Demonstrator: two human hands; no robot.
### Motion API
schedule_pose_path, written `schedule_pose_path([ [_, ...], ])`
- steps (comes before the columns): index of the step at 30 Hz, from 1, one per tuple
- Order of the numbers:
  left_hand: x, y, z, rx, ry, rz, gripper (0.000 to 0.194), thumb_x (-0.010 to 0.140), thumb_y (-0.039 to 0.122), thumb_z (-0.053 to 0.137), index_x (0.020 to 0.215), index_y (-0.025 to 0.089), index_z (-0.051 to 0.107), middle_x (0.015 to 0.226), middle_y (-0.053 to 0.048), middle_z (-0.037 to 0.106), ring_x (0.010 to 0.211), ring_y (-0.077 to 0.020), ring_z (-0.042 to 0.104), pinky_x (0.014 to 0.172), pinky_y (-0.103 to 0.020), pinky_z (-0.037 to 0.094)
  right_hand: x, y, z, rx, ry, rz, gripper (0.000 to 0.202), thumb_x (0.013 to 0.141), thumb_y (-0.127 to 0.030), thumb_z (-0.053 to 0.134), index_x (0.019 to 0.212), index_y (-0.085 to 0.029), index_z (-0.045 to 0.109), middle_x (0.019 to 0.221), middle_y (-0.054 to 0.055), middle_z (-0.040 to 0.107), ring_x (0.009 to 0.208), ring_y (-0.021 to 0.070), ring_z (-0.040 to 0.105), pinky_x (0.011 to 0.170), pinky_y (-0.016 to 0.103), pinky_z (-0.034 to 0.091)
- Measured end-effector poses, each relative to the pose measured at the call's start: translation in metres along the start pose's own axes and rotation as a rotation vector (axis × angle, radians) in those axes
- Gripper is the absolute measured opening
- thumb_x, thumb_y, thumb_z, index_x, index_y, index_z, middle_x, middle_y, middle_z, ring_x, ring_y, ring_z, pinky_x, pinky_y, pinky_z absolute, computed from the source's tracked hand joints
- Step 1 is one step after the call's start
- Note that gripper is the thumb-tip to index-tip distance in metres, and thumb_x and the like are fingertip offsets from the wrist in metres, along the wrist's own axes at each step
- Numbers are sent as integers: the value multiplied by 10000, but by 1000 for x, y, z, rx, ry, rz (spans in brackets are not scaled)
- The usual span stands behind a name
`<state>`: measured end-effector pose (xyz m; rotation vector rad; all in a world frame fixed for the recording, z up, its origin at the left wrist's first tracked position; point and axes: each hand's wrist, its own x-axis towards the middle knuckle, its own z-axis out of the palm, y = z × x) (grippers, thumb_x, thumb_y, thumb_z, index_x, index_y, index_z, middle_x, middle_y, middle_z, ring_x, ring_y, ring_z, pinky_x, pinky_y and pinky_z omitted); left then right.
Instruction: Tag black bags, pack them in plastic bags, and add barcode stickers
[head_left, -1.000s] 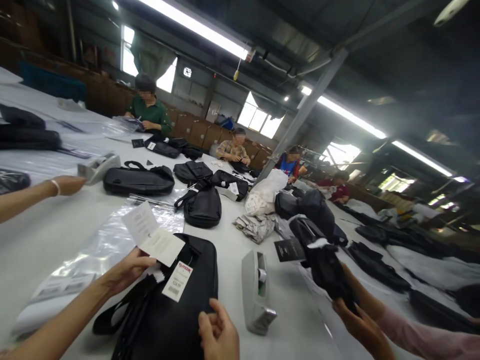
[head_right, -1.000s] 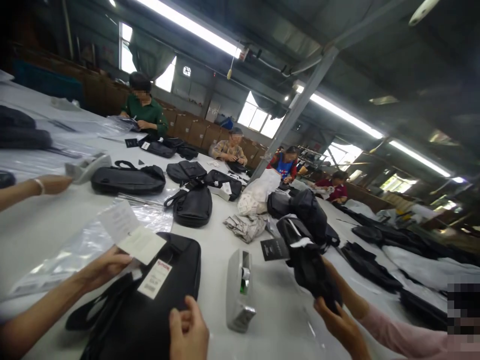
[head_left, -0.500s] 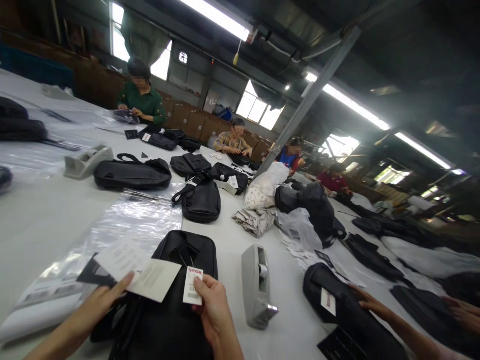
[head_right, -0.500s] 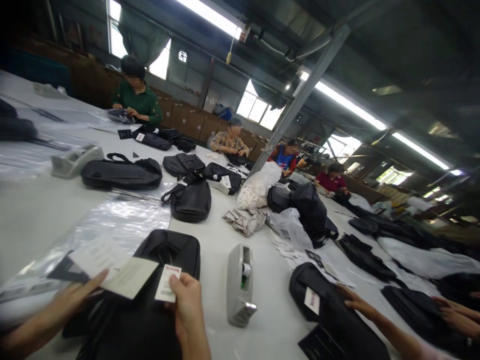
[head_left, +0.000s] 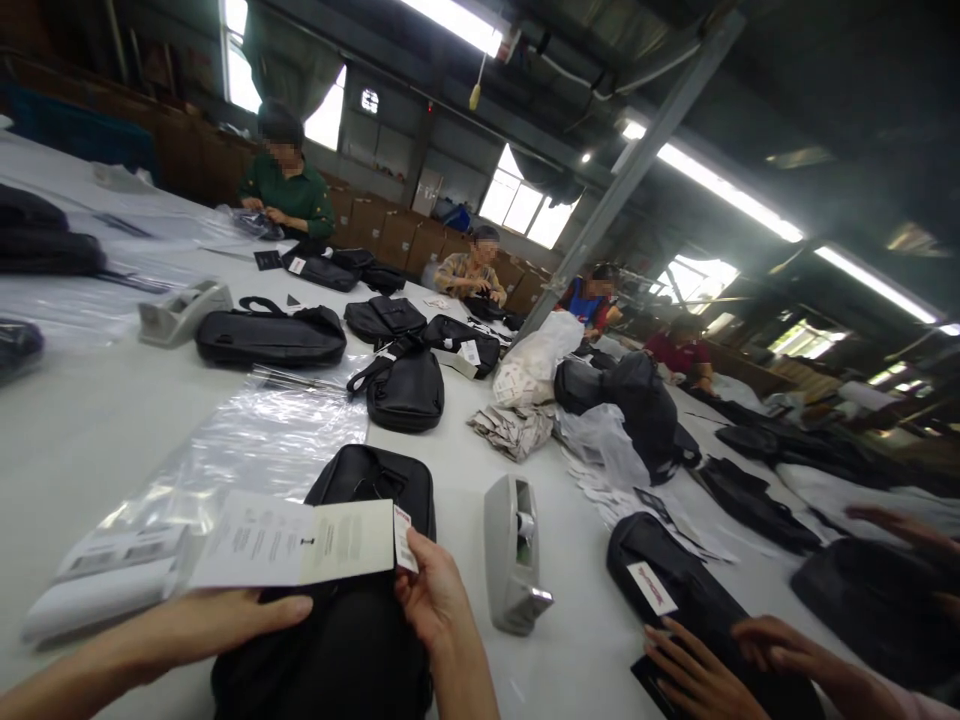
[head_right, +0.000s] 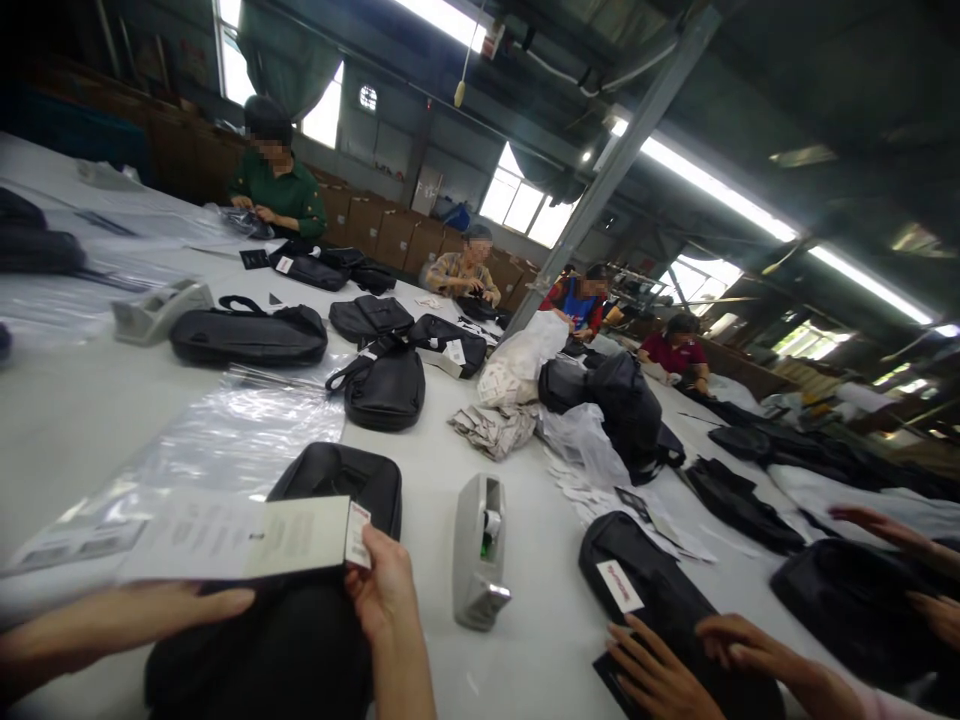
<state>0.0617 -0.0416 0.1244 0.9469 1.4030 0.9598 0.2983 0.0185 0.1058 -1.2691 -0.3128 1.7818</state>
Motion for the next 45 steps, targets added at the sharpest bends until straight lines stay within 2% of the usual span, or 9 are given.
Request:
schedule_pose_path([
  [7, -6, -9, 57, -245, -299, -84, 524, 713, 550, 733, 1094, 191, 715, 1196, -103, 716, 1145, -346, 633, 1047, -441, 464, 3, -24, -3, 15, 6, -34, 148, 751, -200, 744, 863, -121, 689, 618, 4, 673, 409, 47, 519, 343, 105, 348],
  [13, -3, -56, 57, 266, -22, 51, 349, 674, 586, 732, 751, 245, 725, 776, -59, 758, 887, -368, 698, 783, -385, 546, -5, -46, 2, -48, -69, -95, 210, 683, -199, 793, 843, -94, 706, 618, 10, 665, 450, 57, 526, 341, 112, 332],
  [18, -16, -61, 30, 201, -5, 17, 444, 805, 664, 548, 851, 250, 699, 718, -18, 694, 752, -271, 670, 650, -306, 513, -19, -38, 5, -105, -130, -72, 301, 623, -224, 848, 850, -79, 712, 627, 22, 669, 481, 65, 551, 393, 128, 402],
  [24, -11, 4, -12, 484, 565, 396, 314, 763, 558, 631, 941, 302, 671, 1027, -17, 687, 981, -288, 610, 679, -287, 473, -21, -16, -1, -119, -115, -72, 364, 621, -266, 855, 913, -116, 698, 668, 12, 688, 513, 72, 577, 414, 131, 424],
  [26, 12, 42, -16, 589, 427, 688, 346, 804, 482, 628, 1089, 290, 669, 1204, -45, 641, 1207, -316, 518, 1030, -345, 377, -20, -10, -1, -132, -106, -79, 376, 613, -268, 854, 919, -116, 696, 665, 12, 689, 509, 75, 578, 417, 138, 434],
  [30, 55, 71, -22, 767, -91, 446, 238, 716, 312, 675, 938, 281, 754, 959, -72, 707, 997, -347, 610, 984, -440, 400, -20, -2, 1, -154, -88, -111, 381, 612, -292, 851, 916, -126, 692, 691, 14, 703, 533, 81, 599, 430, 141, 451],
  [35, 47, 7, -40, 628, -231, 222, 502, 651, 269, 696, 1152, 307, 702, 898, -37, 693, 681, -244, 656, 625, -307, 497, -17, 3, -1, -161, -69, -145, 401, 605, -325, 861, 907, -127, 689, 716, 26, 718, 554, 89, 618, 443, 147, 468],
  [39, 35, -39, -38, 458, -132, 230, 672, 691, 338, 730, 1332, 270, 541, 1096, -78, 629, 947, -275, 637, 820, -331, 498, -14, 5, -1, -180, -60, -147, 432, 584, -342, 868, 904, -119, 684, 710, 31, 722, 549, 93, 622, 448, 155, 481],
  [45, 47, -51, -26, 363, -275, 162, 461, 685, 423, 744, 1042, 199, 557, 794, -9, 674, 764, -260, 648, 680, -330, 506, -13, 8, -1, -190, -37, -154, 471, 583, -330, 857, 947, -99, 670, 742, 53, 736, 567, 105, 642, 445, 154, 488],
])
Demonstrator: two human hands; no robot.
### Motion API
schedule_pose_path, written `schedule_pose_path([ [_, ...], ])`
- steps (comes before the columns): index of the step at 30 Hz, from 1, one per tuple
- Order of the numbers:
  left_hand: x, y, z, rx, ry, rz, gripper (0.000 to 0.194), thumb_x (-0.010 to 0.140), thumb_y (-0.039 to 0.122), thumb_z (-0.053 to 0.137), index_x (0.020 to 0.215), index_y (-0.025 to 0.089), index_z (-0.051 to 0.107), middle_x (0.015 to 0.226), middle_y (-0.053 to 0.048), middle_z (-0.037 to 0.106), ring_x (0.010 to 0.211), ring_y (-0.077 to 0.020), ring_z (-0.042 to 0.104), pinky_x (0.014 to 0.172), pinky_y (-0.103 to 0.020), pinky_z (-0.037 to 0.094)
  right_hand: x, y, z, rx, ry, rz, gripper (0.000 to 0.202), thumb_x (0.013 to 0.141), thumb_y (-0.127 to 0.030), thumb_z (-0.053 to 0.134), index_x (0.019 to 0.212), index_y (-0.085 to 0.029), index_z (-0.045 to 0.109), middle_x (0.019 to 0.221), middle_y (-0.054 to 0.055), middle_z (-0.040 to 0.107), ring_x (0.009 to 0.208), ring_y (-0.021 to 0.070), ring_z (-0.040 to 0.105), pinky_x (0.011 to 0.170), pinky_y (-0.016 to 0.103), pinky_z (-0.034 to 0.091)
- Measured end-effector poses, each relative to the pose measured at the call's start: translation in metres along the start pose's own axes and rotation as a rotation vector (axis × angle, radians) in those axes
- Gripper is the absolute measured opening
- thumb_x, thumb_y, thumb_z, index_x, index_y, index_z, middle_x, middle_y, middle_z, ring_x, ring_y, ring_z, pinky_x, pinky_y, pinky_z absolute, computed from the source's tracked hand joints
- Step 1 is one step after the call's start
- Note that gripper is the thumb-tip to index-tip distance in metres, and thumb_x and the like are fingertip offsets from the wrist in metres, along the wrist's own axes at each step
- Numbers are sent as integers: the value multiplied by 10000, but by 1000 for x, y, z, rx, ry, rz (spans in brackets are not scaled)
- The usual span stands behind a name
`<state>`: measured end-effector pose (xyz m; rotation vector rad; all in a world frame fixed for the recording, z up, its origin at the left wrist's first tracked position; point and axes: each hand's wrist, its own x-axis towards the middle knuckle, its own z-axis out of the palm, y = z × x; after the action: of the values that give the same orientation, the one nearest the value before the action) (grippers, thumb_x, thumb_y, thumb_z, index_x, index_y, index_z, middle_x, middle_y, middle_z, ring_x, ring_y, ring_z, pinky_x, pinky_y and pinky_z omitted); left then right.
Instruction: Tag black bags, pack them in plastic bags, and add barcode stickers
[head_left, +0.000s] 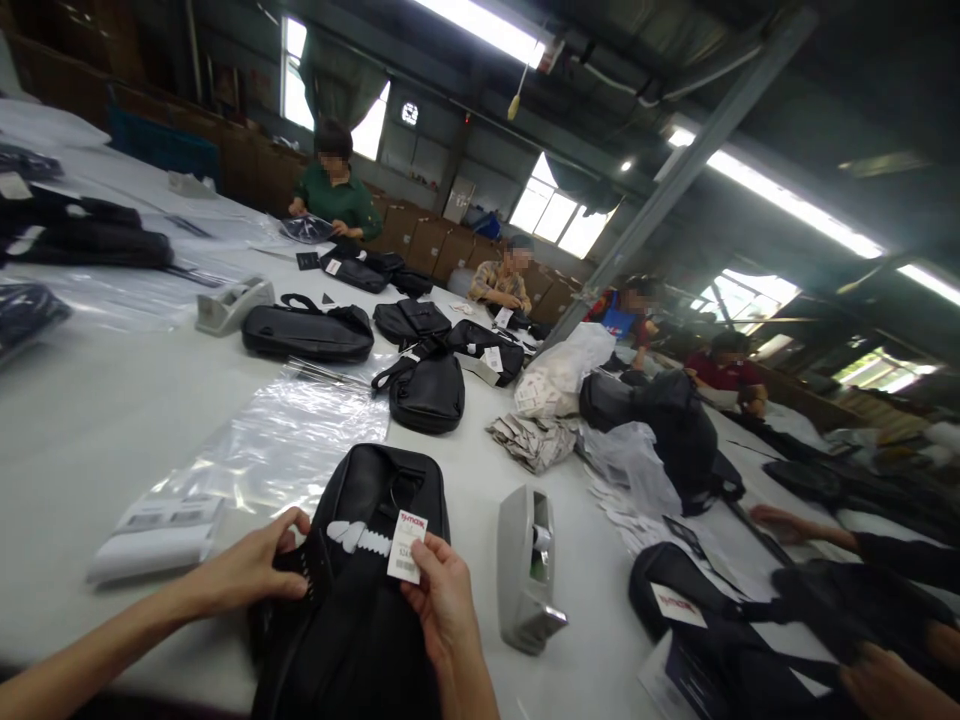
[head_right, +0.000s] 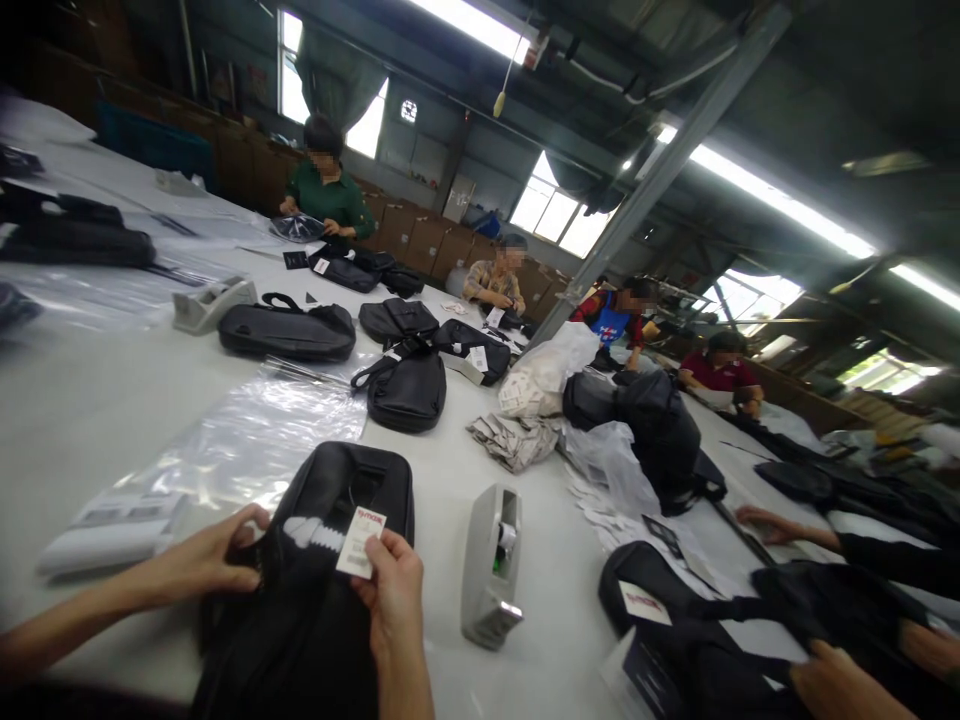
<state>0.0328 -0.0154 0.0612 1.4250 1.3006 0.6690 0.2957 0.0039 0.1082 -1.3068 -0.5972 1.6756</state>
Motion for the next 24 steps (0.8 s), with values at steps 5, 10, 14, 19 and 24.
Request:
schedule_pose_path([
  [5, -7, 31, -28, -57, -56, -13, 351, 818, 485, 653, 1007, 190, 658, 955, -44, 737, 924, -279, 669, 794, -336, 514, -7, -11, 5, 57, 10, 26, 398, 590, -304, 845, 873, -95, 659, 683, 40, 710, 518, 89, 607, 418, 151, 484],
  [10, -8, 62, -20, -66, 118, 27, 375, 808, 495, 648, 1054, 211, 658, 1004, -35, 726, 1011, -291, 636, 884, -350, 496, -28, -20, 34, 122, -127, 116, 384, 617, -310, 835, 894, -98, 675, 657, 20, 686, 476, 64, 564, 406, 141, 472],
  [14, -6, 71, 19, -338, 168, -91, 488, 851, 595, 513, 1091, 198, 667, 1005, -47, 739, 998, -288, 655, 868, -350, 518, -33, 2, 58, -111, -116, -45, 310, 717, -323, 747, 880, -65, 690, 632, 52, 683, 439, 74, 563, 354, 129, 397],
  [19, -4, 79, 24, -443, 232, -38, 426, 701, 503, 747, 949, 159, 719, 764, -32, 740, 744, -257, 679, 661, -307, 541, -22, 14, 50, -400, 30, -254, 325, 805, -404, 672, 781, -81, 695, 574, 28, 631, 414, 80, 546, 332, 143, 328],
  [24, 2, 73, 3, -913, 201, -319, 401, 684, 361, 823, 992, 146, 680, 833, -71, 754, 674, -200, 688, 586, -261, 563, -14, -5, 16, -293, 268, -278, 382, 778, -315, 708, 1074, -87, 628, 819, 59, 688, 695, 155, 664, 550, 234, 549],
])
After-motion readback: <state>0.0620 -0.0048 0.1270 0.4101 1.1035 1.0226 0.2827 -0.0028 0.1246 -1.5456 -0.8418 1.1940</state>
